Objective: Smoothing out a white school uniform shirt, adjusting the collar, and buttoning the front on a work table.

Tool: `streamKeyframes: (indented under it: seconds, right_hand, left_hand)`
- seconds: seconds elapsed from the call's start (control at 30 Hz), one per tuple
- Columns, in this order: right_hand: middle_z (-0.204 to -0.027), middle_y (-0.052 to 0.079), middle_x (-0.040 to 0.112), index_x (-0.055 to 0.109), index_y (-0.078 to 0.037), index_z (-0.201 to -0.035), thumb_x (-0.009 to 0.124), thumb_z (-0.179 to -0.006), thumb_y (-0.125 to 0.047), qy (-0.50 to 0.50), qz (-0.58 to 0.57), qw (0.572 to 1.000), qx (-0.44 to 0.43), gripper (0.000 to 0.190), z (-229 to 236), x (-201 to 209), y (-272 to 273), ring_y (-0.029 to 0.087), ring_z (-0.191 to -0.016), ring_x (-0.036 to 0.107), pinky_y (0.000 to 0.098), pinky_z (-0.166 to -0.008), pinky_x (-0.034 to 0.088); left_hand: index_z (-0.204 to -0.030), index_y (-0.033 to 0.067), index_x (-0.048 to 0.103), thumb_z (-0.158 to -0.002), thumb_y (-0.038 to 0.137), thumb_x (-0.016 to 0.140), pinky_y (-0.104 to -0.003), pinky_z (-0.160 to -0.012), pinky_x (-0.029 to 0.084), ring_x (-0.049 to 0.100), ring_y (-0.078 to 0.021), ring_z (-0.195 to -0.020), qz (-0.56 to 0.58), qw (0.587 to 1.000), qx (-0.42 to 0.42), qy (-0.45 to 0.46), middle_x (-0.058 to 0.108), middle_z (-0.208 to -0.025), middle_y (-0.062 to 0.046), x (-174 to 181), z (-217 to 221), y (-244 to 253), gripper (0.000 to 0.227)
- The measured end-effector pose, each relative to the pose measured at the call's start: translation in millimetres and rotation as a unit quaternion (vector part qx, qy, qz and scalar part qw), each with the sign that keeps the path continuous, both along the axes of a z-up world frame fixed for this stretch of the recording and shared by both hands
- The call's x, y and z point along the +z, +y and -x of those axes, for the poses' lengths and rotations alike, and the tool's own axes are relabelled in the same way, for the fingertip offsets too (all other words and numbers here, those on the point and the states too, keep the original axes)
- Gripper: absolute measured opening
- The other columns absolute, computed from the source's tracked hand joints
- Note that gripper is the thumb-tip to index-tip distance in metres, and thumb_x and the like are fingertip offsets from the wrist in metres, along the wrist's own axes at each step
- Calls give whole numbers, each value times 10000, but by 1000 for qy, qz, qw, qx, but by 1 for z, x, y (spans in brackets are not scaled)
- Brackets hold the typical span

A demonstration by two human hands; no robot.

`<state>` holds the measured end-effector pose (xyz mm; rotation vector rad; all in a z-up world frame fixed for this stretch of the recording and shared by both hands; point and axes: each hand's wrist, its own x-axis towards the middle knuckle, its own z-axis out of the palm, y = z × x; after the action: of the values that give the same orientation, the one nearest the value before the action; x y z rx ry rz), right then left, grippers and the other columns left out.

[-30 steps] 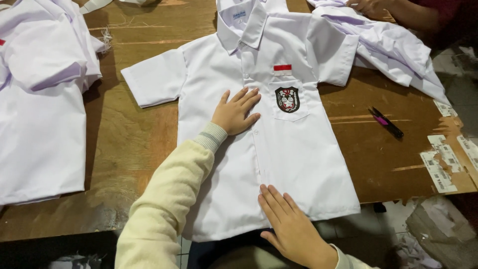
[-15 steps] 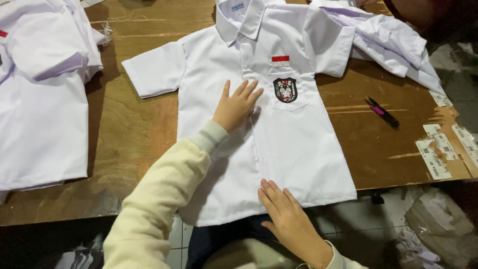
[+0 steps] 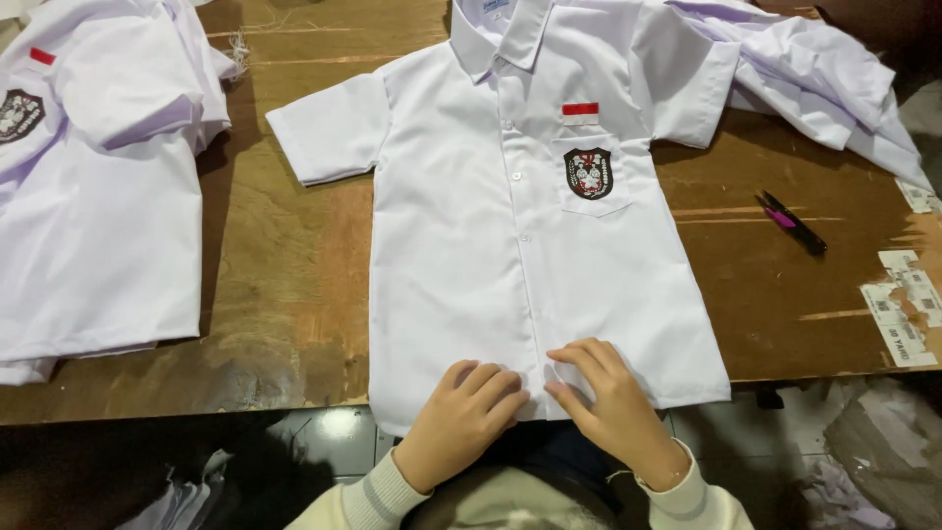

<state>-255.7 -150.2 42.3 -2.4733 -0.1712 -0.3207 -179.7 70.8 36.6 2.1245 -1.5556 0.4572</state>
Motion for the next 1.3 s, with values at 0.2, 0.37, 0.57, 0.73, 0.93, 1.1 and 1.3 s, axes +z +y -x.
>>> streamKeyframes:
  seconds: [0.2, 0.37, 0.57, 0.73, 0.93, 1.1, 1.3]
  right_hand:
    - [-971, 34, 612, 600, -103, -1130, 719, -876, -286, 21, 52, 996, -75, 335, -13, -9, 11, 231, -929, 554, 356, -853, 451]
    - [-934, 33, 677, 608, -126, -1175, 630, -859, -59, 94, -40, 985, -137, 323, -17, -2, -6, 171, -890, 676, 309, -779, 565]
    - [-1107, 82, 654, 631, -143, -1218, 456, -863, 47, 113, -84, 979, -149, 439, -23, 11, -11, 201, -1028, 663, 339, -847, 495]
    - [-893, 56, 682, 712, -166, -1069, 613, -938, -79, 88, -80, 974, -193, 185, -27, 5, -11, 178, -704, 678, 289, -612, 585]
    - [-780, 82, 697, 605, -137, -1161, 702, -946, -297, 139, -47, 961, -234, 285, -44, 15, -6, 304, -654, 698, 451, -637, 575]
    - [-787, -11, 684, 688, -203, -969, 690, -930, -332, 159, 32, 965, -206, 135, -58, 5, -13, 228, -740, 696, 397, -701, 571]
    - [-819, 34, 703, 721, -178, -960, 700, -896, -243, 153, -15, 970, -189, 93, -64, 3, -10, 276, -781, 703, 417, -736, 566]
  left_hand:
    - [-985, 81, 606, -961, 108, 585, -469, -903, 455, 601, -276, -999, 41, 999, -21, 27, 621, -1094, -85, -1, 1, 1, 42]
    - [-858, 97, 573, -924, 170, 675, -439, -832, 442, 601, -278, -939, 31, 995, -31, 93, 635, -1058, -58, 3, -2, -2, 143]
    - [-896, 117, 595, -995, 196, 591, -399, -626, 417, 556, -261, -722, 19, 977, 88, 192, 625, -858, -29, -6, -12, -29, 126]
    - [-986, 112, 681, -962, 205, 651, -345, -611, 516, 675, -241, -724, 40, 959, 222, 170, 638, -830, -38, -15, -31, -61, 101]
    - [-961, 54, 704, -887, 134, 757, -320, -586, 516, 664, -234, -695, 3, 952, 267, 152, 637, -840, -69, -11, -34, -82, 122]
    - [-946, 60, 658, -906, 117, 723, -322, -602, 532, 672, -238, -709, 15, 945, 254, 207, 608, -820, -57, -14, -40, -86, 95]
    - [-911, 87, 637, -920, 142, 700, -353, -616, 551, 704, -283, -721, 57, 912, 219, 343, 629, -775, -66, -16, -52, -82, 84]
